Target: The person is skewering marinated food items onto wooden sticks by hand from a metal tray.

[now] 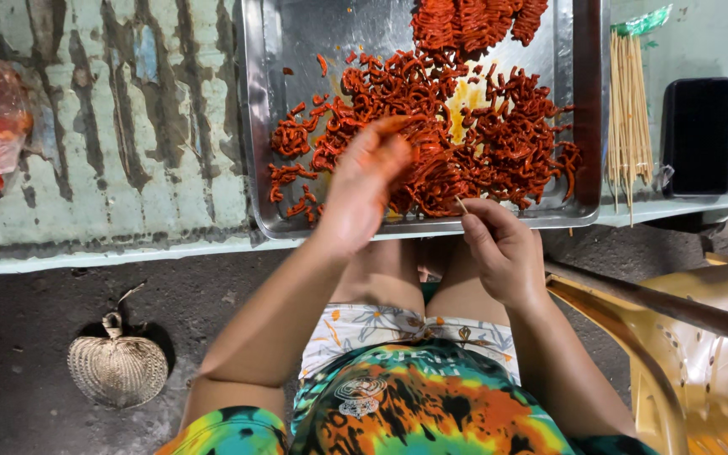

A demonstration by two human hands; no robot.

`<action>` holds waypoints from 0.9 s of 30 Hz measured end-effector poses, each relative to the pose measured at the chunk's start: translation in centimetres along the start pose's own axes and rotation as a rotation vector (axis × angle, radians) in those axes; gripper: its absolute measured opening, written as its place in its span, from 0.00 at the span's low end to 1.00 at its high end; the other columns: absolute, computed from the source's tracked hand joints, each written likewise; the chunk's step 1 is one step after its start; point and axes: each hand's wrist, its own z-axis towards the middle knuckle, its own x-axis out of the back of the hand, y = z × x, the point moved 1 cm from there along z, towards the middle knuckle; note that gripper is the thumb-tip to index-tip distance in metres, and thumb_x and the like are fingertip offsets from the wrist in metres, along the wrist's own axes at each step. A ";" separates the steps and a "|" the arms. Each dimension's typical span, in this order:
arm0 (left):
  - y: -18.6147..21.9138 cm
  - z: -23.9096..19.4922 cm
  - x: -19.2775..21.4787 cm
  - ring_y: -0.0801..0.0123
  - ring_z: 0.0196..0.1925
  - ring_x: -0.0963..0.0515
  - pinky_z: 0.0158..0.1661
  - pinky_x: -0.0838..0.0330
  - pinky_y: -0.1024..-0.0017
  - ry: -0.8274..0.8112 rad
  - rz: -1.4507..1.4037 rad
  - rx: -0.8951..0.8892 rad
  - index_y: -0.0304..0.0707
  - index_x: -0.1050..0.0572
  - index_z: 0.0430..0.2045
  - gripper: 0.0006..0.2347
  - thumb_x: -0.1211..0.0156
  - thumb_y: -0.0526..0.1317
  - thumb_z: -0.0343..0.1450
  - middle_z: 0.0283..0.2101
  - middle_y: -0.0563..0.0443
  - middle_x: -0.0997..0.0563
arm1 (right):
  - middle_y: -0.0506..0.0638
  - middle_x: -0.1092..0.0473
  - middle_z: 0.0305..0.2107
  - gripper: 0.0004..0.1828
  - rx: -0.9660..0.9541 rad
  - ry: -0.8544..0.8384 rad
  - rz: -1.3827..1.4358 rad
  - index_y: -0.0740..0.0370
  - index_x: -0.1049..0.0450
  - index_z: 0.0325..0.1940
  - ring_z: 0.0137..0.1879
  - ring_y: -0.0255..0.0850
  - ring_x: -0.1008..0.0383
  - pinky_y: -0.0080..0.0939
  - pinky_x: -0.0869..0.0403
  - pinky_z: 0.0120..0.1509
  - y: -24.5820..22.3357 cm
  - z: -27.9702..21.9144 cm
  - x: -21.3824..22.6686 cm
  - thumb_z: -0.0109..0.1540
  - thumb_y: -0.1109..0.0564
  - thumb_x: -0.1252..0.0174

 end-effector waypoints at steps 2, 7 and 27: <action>-0.9 -1.0 -1.2 0.77 0.52 0.21 0.57 0.27 0.77 -0.026 0.202 0.026 0.37 0.29 0.54 0.16 0.37 0.31 0.71 0.49 0.56 0.20 | 0.38 0.39 0.22 0.12 0.012 -0.053 0.038 0.64 0.22 0.53 0.28 0.24 0.43 0.27 0.44 0.30 -0.1 0.0 -0.1 0.70 0.55 0.45; -3.1 -1.3 -2.0 0.73 0.50 0.20 0.55 0.24 0.73 0.005 0.116 -0.056 0.30 0.25 0.51 0.13 0.34 0.28 0.72 0.48 0.50 0.18 | 0.36 0.41 0.23 0.12 0.000 -0.166 0.306 0.65 0.26 0.54 0.27 0.24 0.47 0.27 0.47 0.29 0.6 0.6 -0.9 0.72 0.56 0.49; 3.1 6.0 0.5 0.66 0.52 0.19 0.56 0.26 0.66 -0.039 0.856 -0.208 0.35 0.26 0.52 0.13 0.41 0.37 0.74 0.49 0.47 0.17 | 0.47 0.25 0.48 0.17 0.087 -0.052 0.021 0.64 0.29 0.61 0.48 0.31 0.23 0.32 0.26 0.55 -1.8 0.3 0.8 0.68 0.62 0.49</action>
